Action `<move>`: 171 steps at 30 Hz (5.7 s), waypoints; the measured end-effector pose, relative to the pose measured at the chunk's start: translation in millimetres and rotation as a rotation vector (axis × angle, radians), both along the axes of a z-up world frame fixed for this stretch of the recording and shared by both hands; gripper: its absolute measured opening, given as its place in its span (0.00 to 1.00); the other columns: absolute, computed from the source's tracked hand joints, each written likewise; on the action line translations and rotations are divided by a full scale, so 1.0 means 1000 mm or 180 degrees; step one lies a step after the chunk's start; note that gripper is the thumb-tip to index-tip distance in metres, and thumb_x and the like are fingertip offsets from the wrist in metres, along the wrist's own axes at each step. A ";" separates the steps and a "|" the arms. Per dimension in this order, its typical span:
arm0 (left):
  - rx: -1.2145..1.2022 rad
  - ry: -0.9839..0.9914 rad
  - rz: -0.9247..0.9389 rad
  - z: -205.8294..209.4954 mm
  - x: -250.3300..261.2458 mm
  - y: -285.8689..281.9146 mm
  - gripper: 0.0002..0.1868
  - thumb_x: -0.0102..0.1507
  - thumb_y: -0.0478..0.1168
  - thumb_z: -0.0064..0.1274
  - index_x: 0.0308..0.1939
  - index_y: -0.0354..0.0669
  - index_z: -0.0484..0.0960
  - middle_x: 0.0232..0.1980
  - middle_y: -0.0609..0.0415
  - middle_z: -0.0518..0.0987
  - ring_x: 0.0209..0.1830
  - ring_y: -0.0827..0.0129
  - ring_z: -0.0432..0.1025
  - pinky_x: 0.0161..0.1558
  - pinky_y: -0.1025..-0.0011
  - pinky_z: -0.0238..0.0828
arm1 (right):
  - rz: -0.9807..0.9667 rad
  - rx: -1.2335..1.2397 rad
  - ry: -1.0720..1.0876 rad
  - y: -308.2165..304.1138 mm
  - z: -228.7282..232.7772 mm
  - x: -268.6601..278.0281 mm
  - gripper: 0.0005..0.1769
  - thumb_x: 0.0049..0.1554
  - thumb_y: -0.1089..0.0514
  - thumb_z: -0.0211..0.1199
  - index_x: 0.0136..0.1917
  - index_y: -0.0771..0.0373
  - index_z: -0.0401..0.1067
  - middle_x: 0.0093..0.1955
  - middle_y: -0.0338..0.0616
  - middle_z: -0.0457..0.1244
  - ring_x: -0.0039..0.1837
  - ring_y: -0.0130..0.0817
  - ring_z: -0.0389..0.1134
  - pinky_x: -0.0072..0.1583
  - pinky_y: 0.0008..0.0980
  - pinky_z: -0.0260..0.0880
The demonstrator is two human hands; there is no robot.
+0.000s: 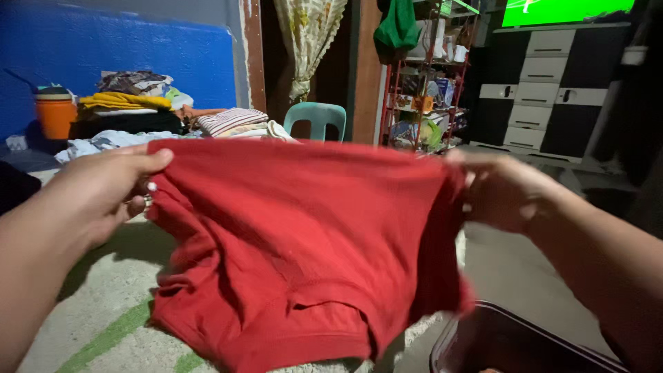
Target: The person folds several pieces of clothing on a bed, including a yellow shirt, a white shirt, a light blue shirt, a red shirt, and a black shirt. Each item is smoothed, folded, and placed into a neat stack.
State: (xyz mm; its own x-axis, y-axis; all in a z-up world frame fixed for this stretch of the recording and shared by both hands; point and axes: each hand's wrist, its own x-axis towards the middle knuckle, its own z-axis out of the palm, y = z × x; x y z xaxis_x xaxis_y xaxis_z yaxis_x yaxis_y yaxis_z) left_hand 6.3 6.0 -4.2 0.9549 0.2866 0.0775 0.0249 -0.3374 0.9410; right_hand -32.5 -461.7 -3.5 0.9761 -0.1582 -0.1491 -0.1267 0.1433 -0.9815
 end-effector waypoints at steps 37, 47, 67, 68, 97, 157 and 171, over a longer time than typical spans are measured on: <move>-0.0753 -0.0509 -0.0084 -0.094 0.005 0.000 0.20 0.64 0.38 0.58 0.60 0.43 0.84 0.46 0.59 0.84 0.34 0.77 0.68 0.37 0.75 0.65 | -0.0431 -0.1053 -0.0393 0.013 -0.073 -0.036 0.08 0.53 0.59 0.65 0.46 0.65 0.77 0.41 0.44 0.70 0.45 0.34 0.71 0.51 0.36 0.74; -0.0546 -0.0532 0.0061 -0.095 0.006 -0.001 0.25 0.63 0.40 0.60 0.64 0.41 0.79 0.51 0.57 0.83 0.38 0.75 0.72 0.38 0.74 0.69 | -0.0119 -0.0291 0.1083 -0.016 -0.084 -0.028 0.27 0.55 0.37 0.57 0.52 0.62 0.76 0.45 0.46 0.69 0.47 0.37 0.67 0.55 0.40 0.65; -0.1693 -0.0727 -0.0826 0.024 0.098 0.028 0.11 0.67 0.38 0.51 0.53 0.44 0.75 0.48 0.50 0.82 0.37 0.72 0.79 0.37 0.82 0.74 | -0.0119 -0.0716 -0.0734 0.024 0.030 0.042 0.13 0.63 0.43 0.52 0.56 0.46 0.70 0.58 0.30 0.62 0.57 0.31 0.59 0.60 0.36 0.57; -0.1626 -0.0833 -0.0697 0.043 0.106 0.029 0.11 0.68 0.39 0.52 0.54 0.45 0.76 0.50 0.44 0.82 0.41 0.68 0.78 0.40 0.82 0.71 | -0.0289 -0.0488 -0.0791 0.030 0.048 0.043 0.14 0.62 0.46 0.52 0.56 0.50 0.71 0.58 0.33 0.63 0.61 0.31 0.62 0.62 0.39 0.63; 0.2530 0.0005 -0.1099 -0.029 -0.018 -0.064 0.30 0.63 0.54 0.51 0.70 0.62 0.72 0.62 0.50 0.79 0.59 0.54 0.75 0.60 0.56 0.72 | -0.0425 -0.3099 0.0701 0.036 -0.049 0.023 0.29 0.60 0.38 0.62 0.64 0.61 0.75 0.54 0.50 0.69 0.53 0.40 0.69 0.55 0.43 0.73; 0.2091 0.0345 -0.0125 -0.051 0.107 0.031 0.14 0.64 0.39 0.56 0.50 0.33 0.86 0.39 0.43 0.83 0.34 0.55 0.76 0.35 0.59 0.73 | 0.0648 -0.5265 -0.0135 0.163 -0.078 0.097 0.38 0.62 0.30 0.38 0.82 0.36 0.42 0.86 0.37 0.35 0.86 0.37 0.31 0.77 0.67 0.27; 0.4116 -0.0264 -0.1256 -0.100 0.102 -0.028 0.36 0.69 0.72 0.26 0.80 0.75 0.54 0.83 0.55 0.49 0.82 0.58 0.43 0.74 0.44 0.31 | 0.1341 -0.5345 -0.0075 0.129 -0.083 0.108 0.41 0.58 0.26 0.23 0.83 0.32 0.33 0.87 0.31 0.27 0.87 0.33 0.23 0.78 0.62 0.14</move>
State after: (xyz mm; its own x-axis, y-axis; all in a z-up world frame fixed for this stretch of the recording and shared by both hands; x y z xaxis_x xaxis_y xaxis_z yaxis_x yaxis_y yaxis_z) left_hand 108.4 -22.4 -104.4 0.9353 -0.3244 0.1415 -0.3192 -0.9459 -0.0587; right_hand 75.5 -332.3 -86.3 0.9872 0.1325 -0.0884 0.1317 -0.9912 -0.0153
